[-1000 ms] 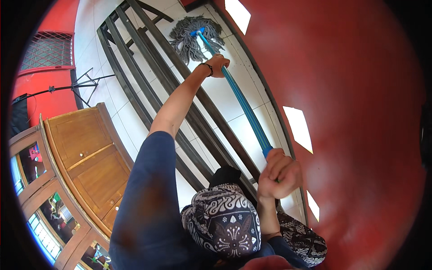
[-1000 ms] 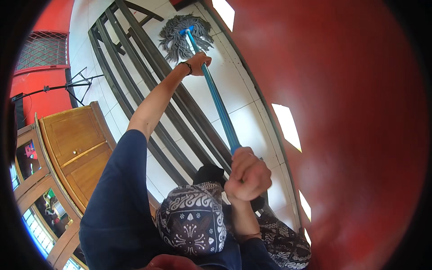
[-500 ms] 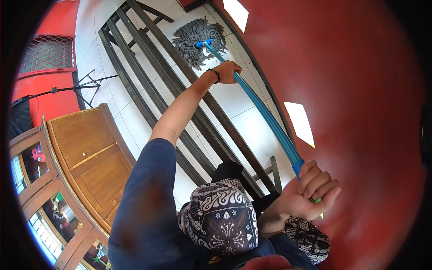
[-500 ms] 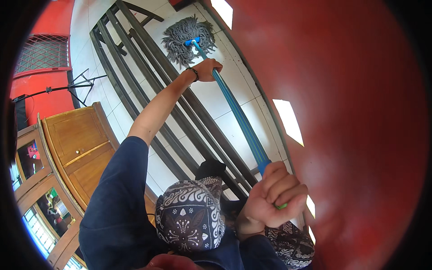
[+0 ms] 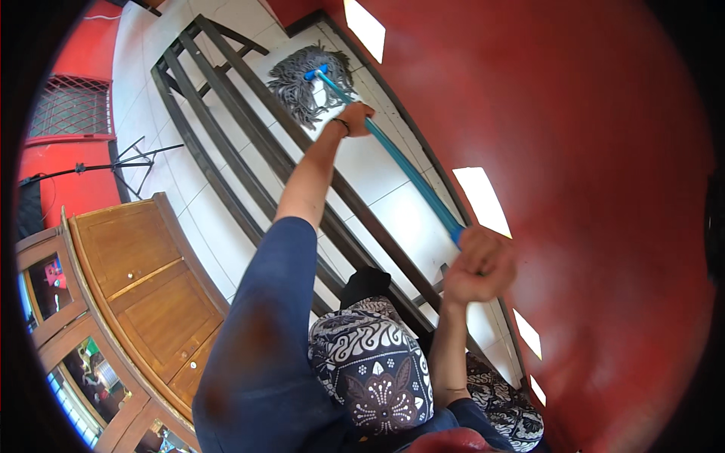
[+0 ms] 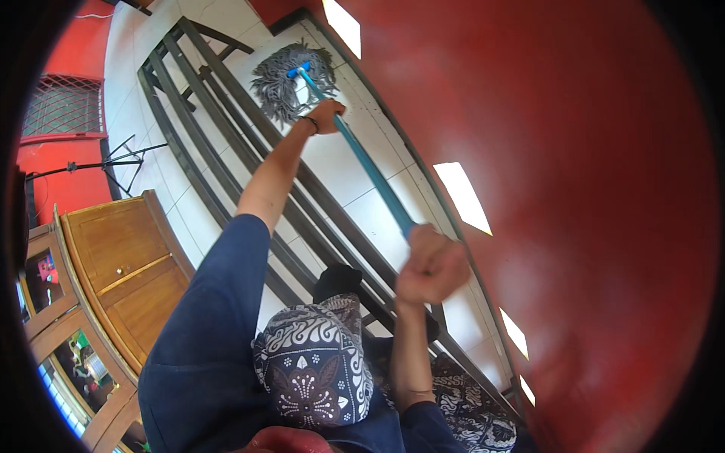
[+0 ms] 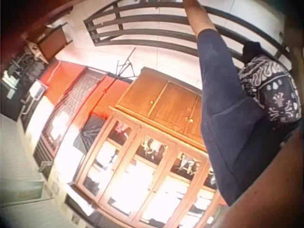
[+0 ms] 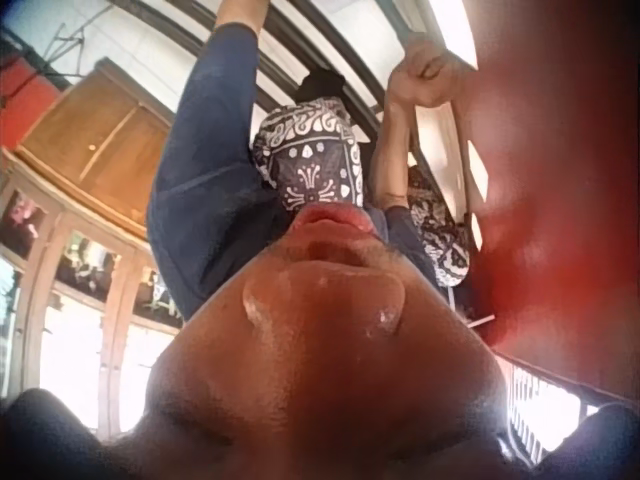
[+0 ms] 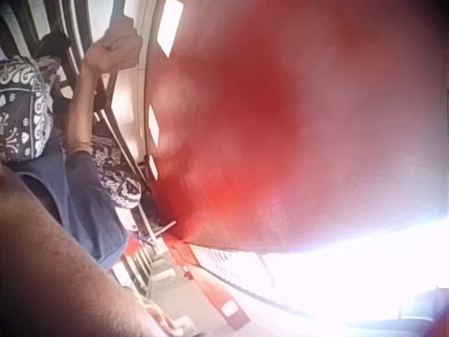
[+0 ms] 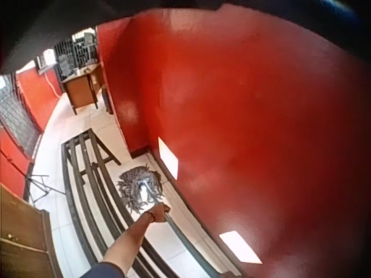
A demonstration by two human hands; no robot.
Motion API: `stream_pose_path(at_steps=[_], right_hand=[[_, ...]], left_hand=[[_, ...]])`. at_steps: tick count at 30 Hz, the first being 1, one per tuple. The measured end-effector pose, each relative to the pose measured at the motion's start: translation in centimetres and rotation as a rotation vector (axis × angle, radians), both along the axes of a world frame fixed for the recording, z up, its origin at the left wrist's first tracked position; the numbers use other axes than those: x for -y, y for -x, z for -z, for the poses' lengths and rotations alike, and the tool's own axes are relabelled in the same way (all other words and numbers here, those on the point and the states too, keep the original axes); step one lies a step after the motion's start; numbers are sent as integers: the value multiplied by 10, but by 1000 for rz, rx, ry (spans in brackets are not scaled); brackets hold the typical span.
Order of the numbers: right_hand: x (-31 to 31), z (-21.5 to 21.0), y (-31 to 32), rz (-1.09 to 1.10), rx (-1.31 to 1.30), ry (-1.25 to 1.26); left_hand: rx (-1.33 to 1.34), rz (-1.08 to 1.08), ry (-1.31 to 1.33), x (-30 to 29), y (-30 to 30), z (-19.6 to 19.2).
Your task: Mopping a tiled floor and then manually reassembling the mop head onto the mop pole.
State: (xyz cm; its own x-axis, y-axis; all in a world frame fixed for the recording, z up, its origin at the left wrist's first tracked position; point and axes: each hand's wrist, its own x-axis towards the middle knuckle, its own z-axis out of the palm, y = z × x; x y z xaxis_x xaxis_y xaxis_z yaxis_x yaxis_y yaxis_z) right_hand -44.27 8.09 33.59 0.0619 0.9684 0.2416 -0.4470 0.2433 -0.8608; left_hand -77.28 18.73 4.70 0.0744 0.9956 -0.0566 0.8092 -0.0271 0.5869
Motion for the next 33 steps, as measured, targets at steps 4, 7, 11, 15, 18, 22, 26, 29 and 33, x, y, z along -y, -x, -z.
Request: stream_pose_path(at_steps=[4, 7, 11, 15, 18, 22, 26, 29, 33], right_hand=[[-6, -28, 14, -79, 156, -2], [-1, -80, -10, 38, -78, 69], [-4, -62, 0, 45, -27, 54], [-16, -12, -4, 79, 44, 38], [-7, -43, -42, 167, 4, 95], [-5, -149, -98, 136, 47, -177], [-7, -215, -143, -171, 61, -380], [-17, -220, -197, -187, 21, -377], [-28, -203, -244, 64, 45, -326]], left_hand=[[-58, 60, 118, -5, 1, -18], [55, 115, 91, 13, -36, -21], [-23, 55, 139, 0, -34, -21], [-196, 149, 149, -26, -17, -15], [26, 48, 60, -7, -54, -21], [327, 50, -77, 33, -168, -56], [633, 250, -32, 41, -278, -108], [636, 292, -32, 30, -330, -127], [479, 305, -10, 22, -342, -116]])
